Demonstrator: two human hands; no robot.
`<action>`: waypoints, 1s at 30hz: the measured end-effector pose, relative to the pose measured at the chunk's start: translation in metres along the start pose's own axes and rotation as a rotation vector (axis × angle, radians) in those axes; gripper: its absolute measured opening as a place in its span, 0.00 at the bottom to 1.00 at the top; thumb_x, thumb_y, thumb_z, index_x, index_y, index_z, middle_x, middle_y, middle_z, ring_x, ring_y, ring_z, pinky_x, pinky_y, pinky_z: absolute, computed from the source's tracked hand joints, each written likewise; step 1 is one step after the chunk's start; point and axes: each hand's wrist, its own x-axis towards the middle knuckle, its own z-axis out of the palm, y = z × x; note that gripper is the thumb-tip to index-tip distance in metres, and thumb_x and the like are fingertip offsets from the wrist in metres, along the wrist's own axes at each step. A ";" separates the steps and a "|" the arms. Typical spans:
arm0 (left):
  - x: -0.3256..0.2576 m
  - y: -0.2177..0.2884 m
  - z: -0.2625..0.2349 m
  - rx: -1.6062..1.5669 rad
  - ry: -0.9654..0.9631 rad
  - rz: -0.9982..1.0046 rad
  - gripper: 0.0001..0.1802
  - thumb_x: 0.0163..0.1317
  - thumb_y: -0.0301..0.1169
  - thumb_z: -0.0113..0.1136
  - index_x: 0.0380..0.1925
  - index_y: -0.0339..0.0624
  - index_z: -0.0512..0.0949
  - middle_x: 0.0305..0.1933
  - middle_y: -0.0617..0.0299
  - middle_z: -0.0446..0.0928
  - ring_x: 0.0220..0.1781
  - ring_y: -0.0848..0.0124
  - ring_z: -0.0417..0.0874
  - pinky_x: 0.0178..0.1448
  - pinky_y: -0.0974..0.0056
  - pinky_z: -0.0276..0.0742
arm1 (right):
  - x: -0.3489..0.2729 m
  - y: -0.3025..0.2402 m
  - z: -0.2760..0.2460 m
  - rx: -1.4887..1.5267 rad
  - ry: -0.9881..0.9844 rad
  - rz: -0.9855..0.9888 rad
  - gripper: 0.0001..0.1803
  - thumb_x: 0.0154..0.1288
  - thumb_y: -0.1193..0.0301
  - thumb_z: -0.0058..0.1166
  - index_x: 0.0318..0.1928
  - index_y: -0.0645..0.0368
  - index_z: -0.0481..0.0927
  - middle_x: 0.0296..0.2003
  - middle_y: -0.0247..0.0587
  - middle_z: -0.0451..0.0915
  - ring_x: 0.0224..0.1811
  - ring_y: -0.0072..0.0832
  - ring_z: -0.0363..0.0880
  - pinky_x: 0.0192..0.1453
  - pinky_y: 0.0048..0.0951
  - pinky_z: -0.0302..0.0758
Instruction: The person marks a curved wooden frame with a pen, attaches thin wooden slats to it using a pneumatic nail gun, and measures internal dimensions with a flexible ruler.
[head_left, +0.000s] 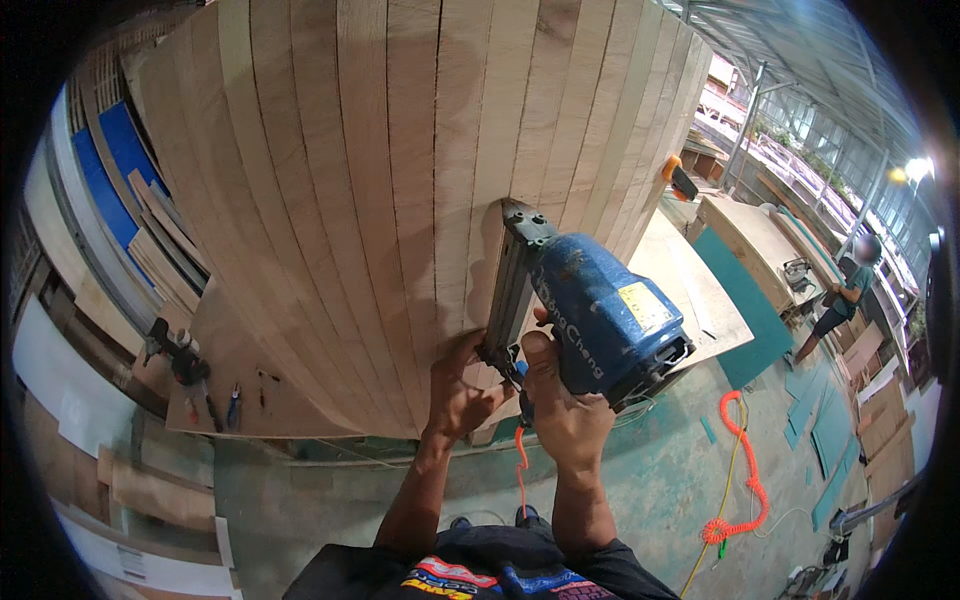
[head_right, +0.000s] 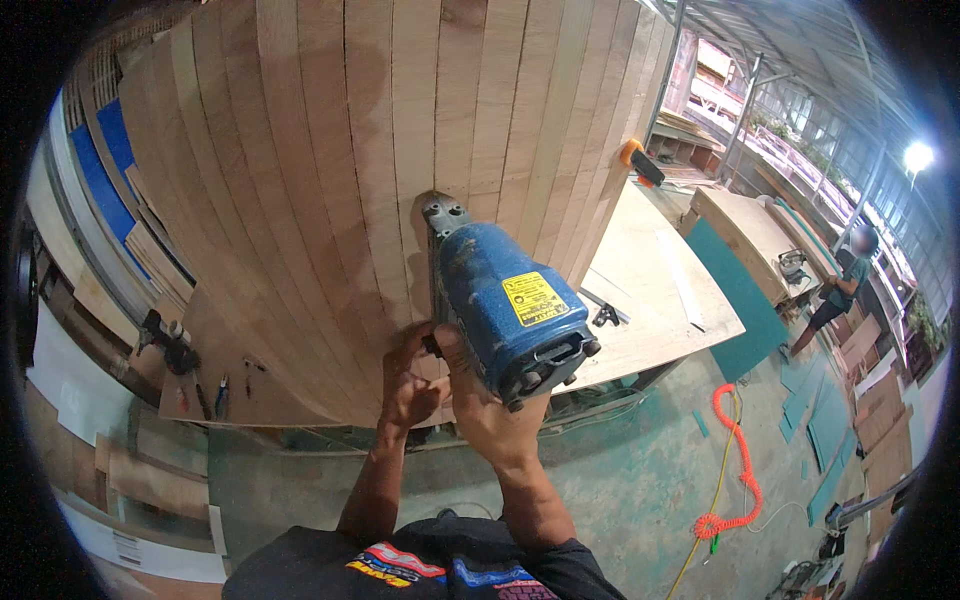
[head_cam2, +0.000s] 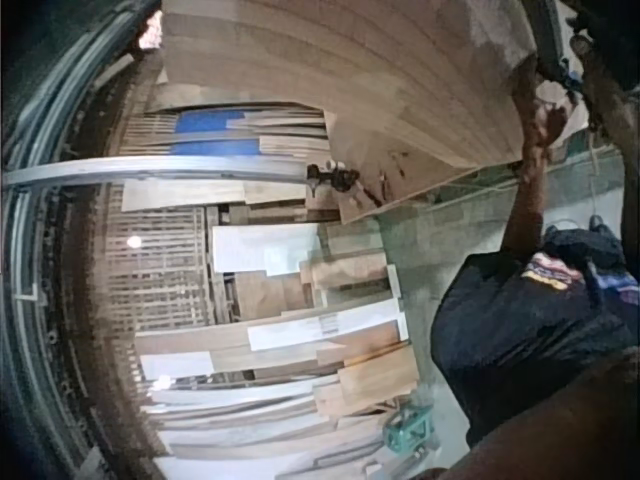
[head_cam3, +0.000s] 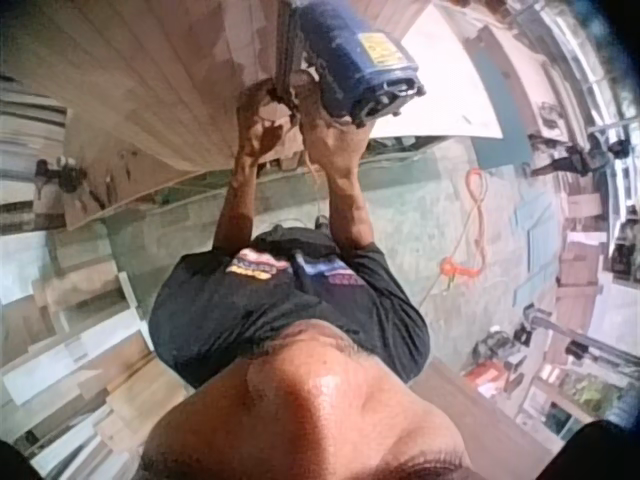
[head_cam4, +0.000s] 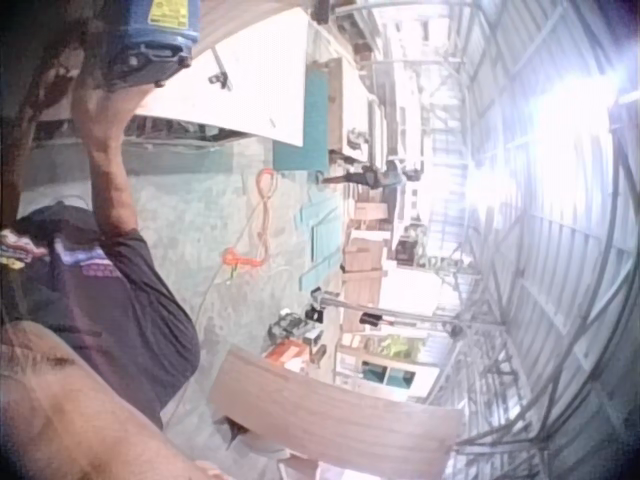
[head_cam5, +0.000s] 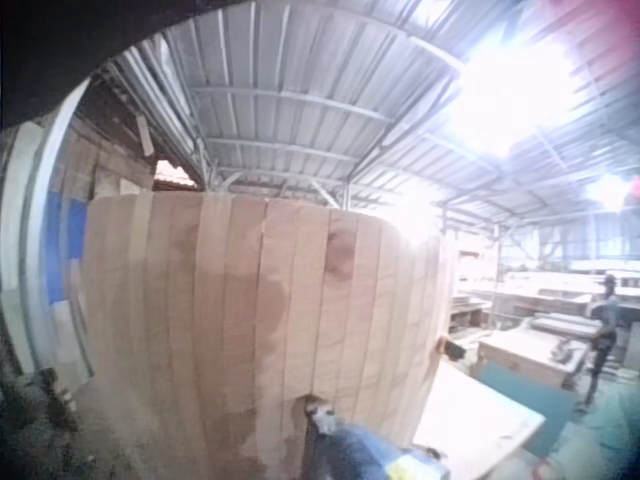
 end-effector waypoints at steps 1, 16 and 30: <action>-0.001 -0.003 0.000 0.004 -0.001 -0.002 0.34 0.42 0.25 0.76 0.55 0.38 0.76 0.49 0.53 0.81 0.51 0.64 0.86 0.60 0.60 0.81 | -0.001 -0.001 0.001 -0.017 -0.004 -0.004 0.16 0.71 0.64 0.63 0.53 0.59 0.82 0.28 0.22 0.76 0.25 0.10 0.67 0.28 0.16 0.64; -0.001 -0.009 -0.009 0.049 -0.003 0.047 0.38 0.41 0.26 0.76 0.57 0.36 0.75 0.49 0.50 0.83 0.51 0.61 0.87 0.59 0.60 0.82 | -0.005 -0.001 0.013 -0.041 0.069 -0.006 0.13 0.70 0.65 0.63 0.50 0.59 0.83 0.29 0.23 0.78 0.24 0.10 0.68 0.25 0.17 0.63; -0.003 -0.007 -0.009 -0.005 0.011 0.009 0.37 0.41 0.27 0.77 0.56 0.37 0.77 0.47 0.51 0.83 0.49 0.64 0.87 0.58 0.60 0.81 | -0.009 0.005 0.014 -0.030 0.032 -0.027 0.12 0.70 0.67 0.64 0.48 0.61 0.83 0.27 0.25 0.78 0.25 0.12 0.71 0.28 0.18 0.66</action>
